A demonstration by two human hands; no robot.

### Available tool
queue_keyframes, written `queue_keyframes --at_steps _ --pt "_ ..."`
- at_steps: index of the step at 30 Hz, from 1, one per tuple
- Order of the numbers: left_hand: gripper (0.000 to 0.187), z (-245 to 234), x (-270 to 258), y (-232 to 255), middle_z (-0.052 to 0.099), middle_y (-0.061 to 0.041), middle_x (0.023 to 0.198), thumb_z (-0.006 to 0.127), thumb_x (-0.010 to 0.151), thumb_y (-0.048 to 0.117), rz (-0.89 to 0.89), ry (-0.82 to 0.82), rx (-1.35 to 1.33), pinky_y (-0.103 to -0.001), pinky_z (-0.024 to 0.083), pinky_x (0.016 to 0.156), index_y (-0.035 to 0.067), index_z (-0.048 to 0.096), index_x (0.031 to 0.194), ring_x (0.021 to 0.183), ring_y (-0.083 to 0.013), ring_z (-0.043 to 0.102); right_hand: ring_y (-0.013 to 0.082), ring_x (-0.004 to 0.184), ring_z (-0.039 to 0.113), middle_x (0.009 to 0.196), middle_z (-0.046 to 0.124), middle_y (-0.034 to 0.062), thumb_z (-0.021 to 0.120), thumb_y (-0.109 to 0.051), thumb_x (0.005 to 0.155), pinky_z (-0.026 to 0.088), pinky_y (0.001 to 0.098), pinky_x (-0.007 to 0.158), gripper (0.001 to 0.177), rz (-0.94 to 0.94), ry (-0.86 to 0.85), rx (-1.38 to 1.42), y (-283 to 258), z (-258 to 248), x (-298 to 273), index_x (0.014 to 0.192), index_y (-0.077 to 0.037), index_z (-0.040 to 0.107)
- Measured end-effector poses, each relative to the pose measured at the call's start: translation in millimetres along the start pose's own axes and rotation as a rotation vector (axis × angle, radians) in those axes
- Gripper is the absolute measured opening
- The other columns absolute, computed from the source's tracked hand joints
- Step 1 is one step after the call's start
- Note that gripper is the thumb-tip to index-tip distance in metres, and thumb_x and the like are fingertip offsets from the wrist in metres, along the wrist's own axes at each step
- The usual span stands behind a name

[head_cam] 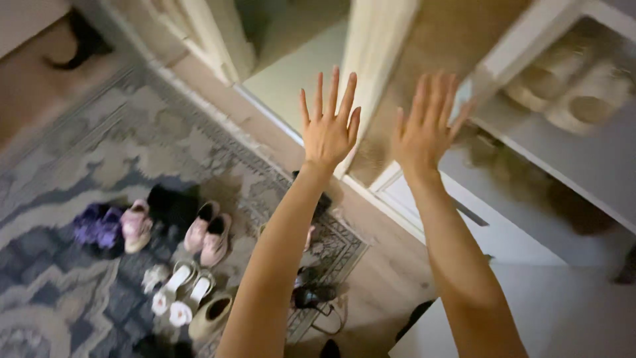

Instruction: Picking up several pairs of shoes from the floor and placing them neatly inside a shoe cabinet.

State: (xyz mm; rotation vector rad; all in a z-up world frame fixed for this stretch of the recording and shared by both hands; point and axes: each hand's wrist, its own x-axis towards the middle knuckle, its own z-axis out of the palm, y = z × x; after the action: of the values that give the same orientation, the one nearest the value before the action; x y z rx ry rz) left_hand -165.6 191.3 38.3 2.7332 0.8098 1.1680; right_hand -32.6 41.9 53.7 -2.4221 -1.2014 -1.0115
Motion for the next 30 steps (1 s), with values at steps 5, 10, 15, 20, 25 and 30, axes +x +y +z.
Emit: queue_keyframes --at_steps 5,10,15,20,25,30 --pt "0.058 -64 -38 -107 0.024 -0.006 0.171 0.046 0.11 0.045 -0.115 0.023 0.119 -0.063 0.014 0.128 0.028 0.032 0.164 0.16 -0.0318 0.02 0.036 0.161 0.022 0.173 0.026 0.0187 0.059 -0.035 0.111 0.004 0.0729 0.124 0.069 -0.206 0.016 0.199 -156 -21 11 0.167 -0.005 0.034" --pt "0.057 -144 -99 -220 0.025 -0.005 0.172 0.047 0.111 0.045 -0.272 0.083 0.23 -0.063 0.014 0.129 0.029 0.032 0.164 0.161 -0.0313 0.022 0.0376 0.159 0.027 0.17 0.031 0.0198 0.058 -0.036 0.11 0.005 0.0739 0.123 0.067 -0.386 -0.03 0.359 -301 -34 -8 0.165 -0.004 0.037" --pt "0.059 -236 -172 -322 0.026 -0.006 0.171 0.05 0.109 0.045 -0.403 0.115 0.354 -0.063 0.014 0.128 0.029 0.033 0.163 0.159 -0.0323 0.022 0.037 0.158 0.03 0.169 0.033 0.0187 0.057 -0.036 0.11 0.007 0.0734 0.123 0.065 -0.528 -0.046 0.466 -441 -52 -41 0.164 -0.005 0.039" --pt "0.061 -329 -254 -391 0.026 -0.007 0.171 0.052 0.108 0.042 -0.511 0.125 0.433 -0.063 0.013 0.129 0.025 0.033 0.164 0.16 -0.0324 0.022 0.0361 0.158 0.03 0.17 0.033 0.0176 0.055 -0.037 0.111 0.009 0.0732 0.123 0.064 -0.631 -0.074 0.571 -564 -87 -80 0.164 -0.007 0.039" --pt "0.063 -406 -310 -444 0.027 -0.009 0.17 0.054 0.105 0.042 -0.571 0.106 0.496 -0.063 0.013 0.127 0.025 0.034 0.162 0.158 -0.0336 0.022 0.036 0.158 0.029 0.17 0.032 0.0163 0.053 -0.038 0.112 0.009 0.0726 0.123 0.063 -0.689 -0.064 0.675 -665 -125 -104 0.165 -0.008 0.038" --pt "0.062 -466 -331 -479 0.029 -0.008 0.17 0.055 0.105 0.039 -0.567 0.157 0.574 -0.063 0.015 0.128 0.024 0.038 0.163 0.159 -0.0327 0.024 0.0369 0.157 0.031 0.169 0.034 0.0177 0.052 -0.038 0.111 0.009 0.0723 0.123 0.063 -0.708 -0.062 0.728 -736 -169 -109 0.164 -0.007 0.038"
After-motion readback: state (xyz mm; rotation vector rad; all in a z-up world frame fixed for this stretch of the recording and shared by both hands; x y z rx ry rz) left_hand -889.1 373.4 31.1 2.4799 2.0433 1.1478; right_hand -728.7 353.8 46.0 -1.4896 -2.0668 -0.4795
